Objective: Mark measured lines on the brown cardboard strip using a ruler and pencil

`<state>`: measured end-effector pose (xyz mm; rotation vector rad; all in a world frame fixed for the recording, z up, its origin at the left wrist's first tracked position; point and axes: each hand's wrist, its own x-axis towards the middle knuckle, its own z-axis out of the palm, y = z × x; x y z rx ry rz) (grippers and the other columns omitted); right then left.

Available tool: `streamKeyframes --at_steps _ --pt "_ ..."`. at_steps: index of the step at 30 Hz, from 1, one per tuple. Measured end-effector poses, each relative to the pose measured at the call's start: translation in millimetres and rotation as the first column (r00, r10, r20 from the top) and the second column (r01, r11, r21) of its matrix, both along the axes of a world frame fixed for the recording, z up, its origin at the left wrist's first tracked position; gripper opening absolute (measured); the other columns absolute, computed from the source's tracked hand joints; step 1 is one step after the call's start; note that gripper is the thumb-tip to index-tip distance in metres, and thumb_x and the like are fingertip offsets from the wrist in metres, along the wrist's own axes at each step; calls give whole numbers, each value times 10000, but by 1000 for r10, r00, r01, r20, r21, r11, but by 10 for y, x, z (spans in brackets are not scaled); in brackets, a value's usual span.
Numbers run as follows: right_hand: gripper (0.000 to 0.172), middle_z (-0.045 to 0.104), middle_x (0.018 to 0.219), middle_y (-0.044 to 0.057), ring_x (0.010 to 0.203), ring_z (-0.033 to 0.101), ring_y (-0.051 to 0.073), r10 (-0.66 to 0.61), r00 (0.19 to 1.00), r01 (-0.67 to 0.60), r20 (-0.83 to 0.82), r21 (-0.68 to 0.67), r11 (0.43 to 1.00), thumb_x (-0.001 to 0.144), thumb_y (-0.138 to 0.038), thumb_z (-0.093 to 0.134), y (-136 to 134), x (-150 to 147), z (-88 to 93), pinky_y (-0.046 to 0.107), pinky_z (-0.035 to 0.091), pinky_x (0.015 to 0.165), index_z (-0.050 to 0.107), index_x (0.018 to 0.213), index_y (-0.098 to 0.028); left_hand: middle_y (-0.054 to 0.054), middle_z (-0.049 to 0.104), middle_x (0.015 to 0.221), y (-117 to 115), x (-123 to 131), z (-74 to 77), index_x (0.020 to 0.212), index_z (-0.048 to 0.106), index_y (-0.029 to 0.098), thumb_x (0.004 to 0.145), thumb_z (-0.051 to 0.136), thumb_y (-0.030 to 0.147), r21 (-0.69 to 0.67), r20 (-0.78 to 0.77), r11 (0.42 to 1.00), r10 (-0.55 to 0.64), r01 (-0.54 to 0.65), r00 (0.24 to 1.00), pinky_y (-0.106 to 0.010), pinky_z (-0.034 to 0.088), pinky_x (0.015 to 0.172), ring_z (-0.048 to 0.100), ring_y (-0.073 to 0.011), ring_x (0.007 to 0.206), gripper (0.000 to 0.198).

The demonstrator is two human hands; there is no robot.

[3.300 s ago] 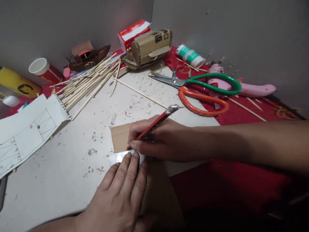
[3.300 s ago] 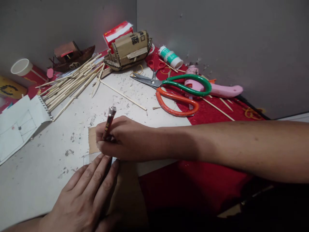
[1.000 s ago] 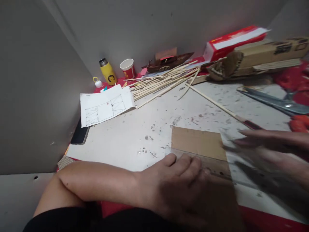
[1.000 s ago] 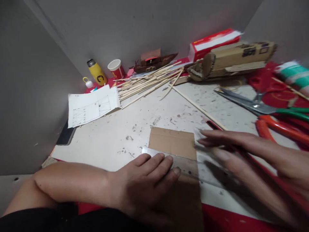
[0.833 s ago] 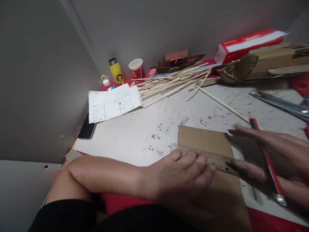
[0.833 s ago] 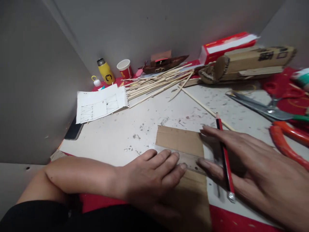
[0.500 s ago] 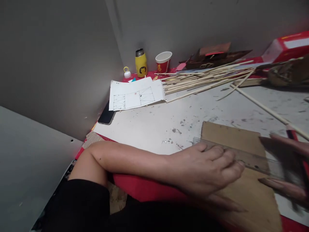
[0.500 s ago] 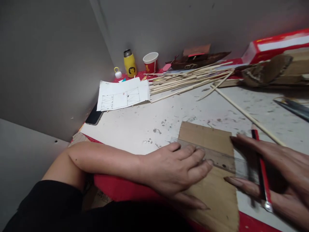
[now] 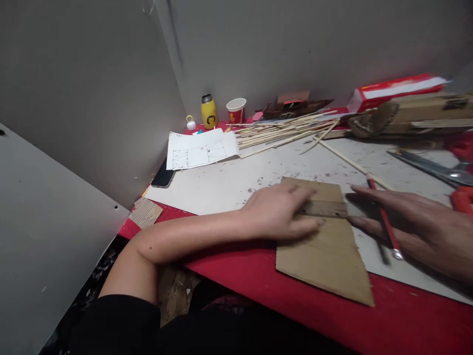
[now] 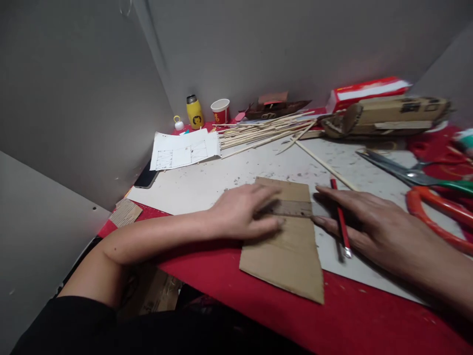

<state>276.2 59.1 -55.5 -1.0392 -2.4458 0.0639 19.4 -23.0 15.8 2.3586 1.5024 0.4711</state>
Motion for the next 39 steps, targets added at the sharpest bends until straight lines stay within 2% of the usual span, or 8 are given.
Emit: streamKeyframes --at_steps 3,6,10,17,25,32,35,39 --pt "562 662 1271 233 1163 644 355 119 993 -119 -17 -41 992 966 -584 413 -36 -25 68 535 553 927 581 1343 -202 -130 652 1309 121 -128 -64 1322 581 185 811 731 338 -118 342 945 327 -305 881 -396 474 991 613 -277 1153 553" --pt "456 668 1243 225 1137 647 354 150 986 -156 -77 -72 985 968 -414 475 -31 -43 90 555 534 946 603 1322 -158 -189 678 1177 290 -251 -137 1308 566 105 879 652 294 -185 417 892 451 -412 789 -425 504 906 651 -276 1017 476" --pt "444 694 1203 157 1119 645 313 117 991 -122 -67 -79 989 949 -365 535 14 -84 118 511 527 961 588 1360 -206 -111 684 957 451 -319 -141 1248 583 103 930 620 323 -308 481 854 520 -420 706 -352 540 732 661 -198 794 389" --pt "421 703 1188 150 1093 643 290 165 979 -175 -123 -75 982 964 -324 551 14 -184 169 475 520 948 590 1368 -212 -93 643 1186 495 -273 -30 1222 605 158 953 626 348 -501 506 798 584 -335 634 -410 576 826 660 -213 978 330" --pt "449 732 1143 137 1055 676 258 217 957 -225 -190 -22 974 911 -278 642 -30 -266 226 436 543 925 598 1349 -186 -103 619 1255 507 -389 -24 1258 592 167 952 626 351 -606 582 766 611 -214 536 -449 564 876 645 -238 1053 358" --pt "474 698 1180 201 1079 667 322 -23 924 5 -382 -46 999 891 -270 630 98 -132 199 540 525 951 593 1348 -146 -104 616 1260 499 -792 188 1267 586 170 956 618 363 -496 695 794 606 -353 387 -451 562 877 644 -239 1054 368" --pt "464 725 1109 190 1022 689 347 -87 904 41 -418 -119 992 817 -249 688 149 -125 156 567 532 926 654 1271 -161 -97 631 1217 483 -865 264 1245 594 164 960 612 367 -415 748 829 545 -374 379 -423 573 839 654 -222 1004 349" --pt "436 740 1073 177 1027 685 364 -101 879 4 -466 -203 979 760 -288 735 83 -168 226 585 511 946 703 1179 -175 1 638 812 378 -715 274 1008 633 148 943 625 405 -305 803 906 411 -294 432 -259 527 577 594 -112 623 265"
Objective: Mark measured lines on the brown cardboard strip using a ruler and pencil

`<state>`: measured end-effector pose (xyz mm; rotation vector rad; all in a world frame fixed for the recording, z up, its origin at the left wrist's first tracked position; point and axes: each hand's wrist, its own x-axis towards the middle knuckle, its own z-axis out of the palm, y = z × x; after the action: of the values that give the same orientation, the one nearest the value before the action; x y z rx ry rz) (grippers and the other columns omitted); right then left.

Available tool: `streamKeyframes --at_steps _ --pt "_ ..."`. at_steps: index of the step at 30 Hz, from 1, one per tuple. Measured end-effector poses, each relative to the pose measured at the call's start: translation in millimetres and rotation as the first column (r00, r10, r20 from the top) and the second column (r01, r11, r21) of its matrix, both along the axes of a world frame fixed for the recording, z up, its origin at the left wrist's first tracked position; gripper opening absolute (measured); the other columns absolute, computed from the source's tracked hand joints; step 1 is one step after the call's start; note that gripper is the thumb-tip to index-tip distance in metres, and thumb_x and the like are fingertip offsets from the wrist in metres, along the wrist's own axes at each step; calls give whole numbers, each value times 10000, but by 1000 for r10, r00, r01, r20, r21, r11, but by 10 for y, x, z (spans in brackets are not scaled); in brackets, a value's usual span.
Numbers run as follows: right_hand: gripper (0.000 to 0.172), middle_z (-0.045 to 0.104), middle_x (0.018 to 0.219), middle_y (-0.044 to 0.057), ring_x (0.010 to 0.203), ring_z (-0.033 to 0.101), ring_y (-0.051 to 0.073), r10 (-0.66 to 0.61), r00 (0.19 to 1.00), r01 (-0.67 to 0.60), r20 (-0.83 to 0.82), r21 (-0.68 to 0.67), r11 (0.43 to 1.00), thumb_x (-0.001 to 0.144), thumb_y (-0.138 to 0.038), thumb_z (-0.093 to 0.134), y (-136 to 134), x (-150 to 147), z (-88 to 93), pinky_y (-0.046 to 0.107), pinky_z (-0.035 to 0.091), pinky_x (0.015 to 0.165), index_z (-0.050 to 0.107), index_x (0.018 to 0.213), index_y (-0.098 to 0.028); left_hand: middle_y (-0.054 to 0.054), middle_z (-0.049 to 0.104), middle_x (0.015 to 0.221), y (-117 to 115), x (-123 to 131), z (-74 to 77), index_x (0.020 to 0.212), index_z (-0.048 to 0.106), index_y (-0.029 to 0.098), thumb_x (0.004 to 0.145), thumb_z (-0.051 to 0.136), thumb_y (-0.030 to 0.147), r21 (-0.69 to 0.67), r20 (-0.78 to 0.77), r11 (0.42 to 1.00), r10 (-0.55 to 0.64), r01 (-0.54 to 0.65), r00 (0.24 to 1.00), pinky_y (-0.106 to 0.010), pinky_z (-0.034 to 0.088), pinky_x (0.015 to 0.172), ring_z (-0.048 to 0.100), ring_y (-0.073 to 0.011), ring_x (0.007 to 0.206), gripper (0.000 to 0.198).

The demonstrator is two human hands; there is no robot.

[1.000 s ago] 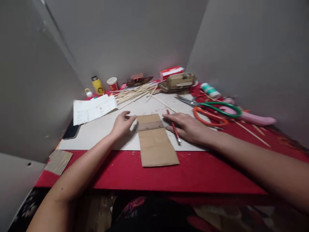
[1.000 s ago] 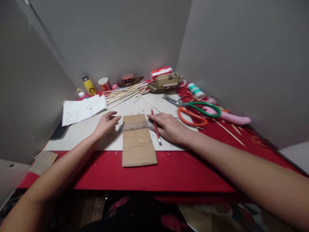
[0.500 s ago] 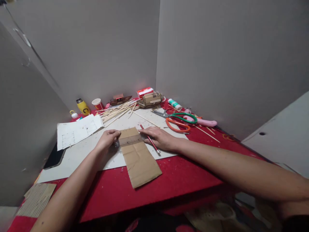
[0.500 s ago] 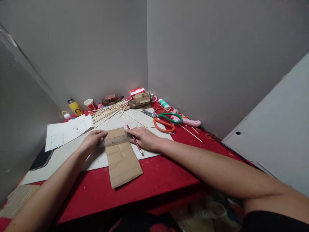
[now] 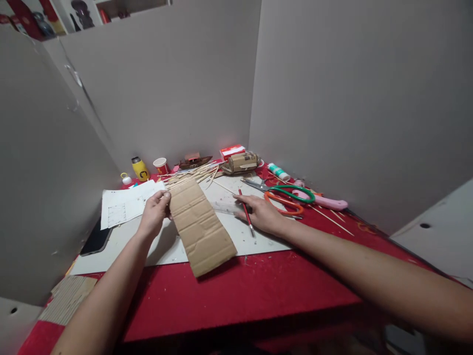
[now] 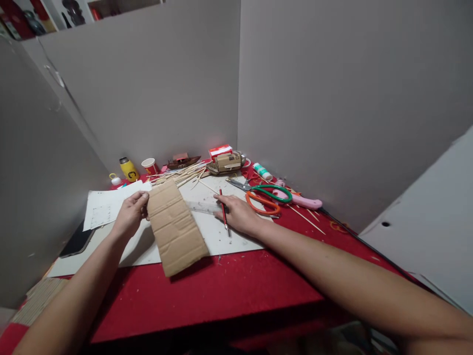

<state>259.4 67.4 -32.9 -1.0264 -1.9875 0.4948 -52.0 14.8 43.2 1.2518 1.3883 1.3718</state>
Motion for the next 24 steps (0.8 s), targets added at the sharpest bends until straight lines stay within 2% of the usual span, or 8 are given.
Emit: streamKeyframes --at_steps 2,4,7,9,14,17,20,24 --pt "417 731 1103 180 1055 674 353 10 998 -13 -62 -40 999 808 -362 702 -90 -39 106 576 497 969 697 1179 -173 63 534 596 -77 122 1 865 611 169 868 685 473 55 -3 996 -65 65 998 -211 449 468 483 -82 469 313" --pt "415 719 1142 168 1052 679 309 32 989 -47 -143 -101 994 897 -447 600 -207 -110 232 509 528 936 677 1201 -176 79 497 525 -155 232 16 815 596 185 791 732 531 93 -9 988 -120 121 993 -203 420 432 447 -80 429 373" --pt "484 750 989 127 809 717 217 122 957 -192 -264 -255 948 978 -530 422 -401 -283 397 340 581 663 689 1140 -159 71 521 539 -253 342 56 817 602 189 766 740 559 118 -21 978 -172 173 985 -208 425 436 459 -86 438 398" --pt "483 743 808 74 676 688 181 182 926 -296 -330 -339 893 946 -566 468 -515 -406 463 281 544 565 728 945 -159 68 525 563 -295 384 77 821 601 191 772 738 557 116 -19 975 -190 191 982 -205 424 448 464 -86 457 395" --pt "381 737 772 20 768 688 207 189 850 -413 -492 -399 818 860 -573 596 -674 -499 501 311 551 684 735 850 -218 78 474 585 -321 435 51 807 578 202 780 717 599 40 37 970 -243 241 969 -178 372 459 408 -68 474 421" --pt "370 745 837 21 806 680 219 140 826 -409 -547 -409 816 843 -576 625 -700 -436 499 330 543 746 734 867 -223 74 424 543 -322 463 -9 697 545 197 741 723 655 -51 63 947 -314 317 947 -191 337 450 363 -71 455 493" --pt "376 739 871 27 801 665 215 101 810 -398 -578 -415 818 837 -575 633 -709 -396 504 335 531 767 725 868 -212 45 469 540 -348 495 -55 620 546 190 703 765 643 -116 61 921 -366 371 929 -214 352 476 396 -88 479 509" --pt "388 695 770 16 704 617 188 75 797 -394 -599 -421 817 818 -590 642 -717 -394 507 308 503 679 693 787 -207 22 518 546 -400 529 -67 594 572 192 703 769 634 -153 49 911 -381 384 923 -247 405 533 465 -121 525 496"
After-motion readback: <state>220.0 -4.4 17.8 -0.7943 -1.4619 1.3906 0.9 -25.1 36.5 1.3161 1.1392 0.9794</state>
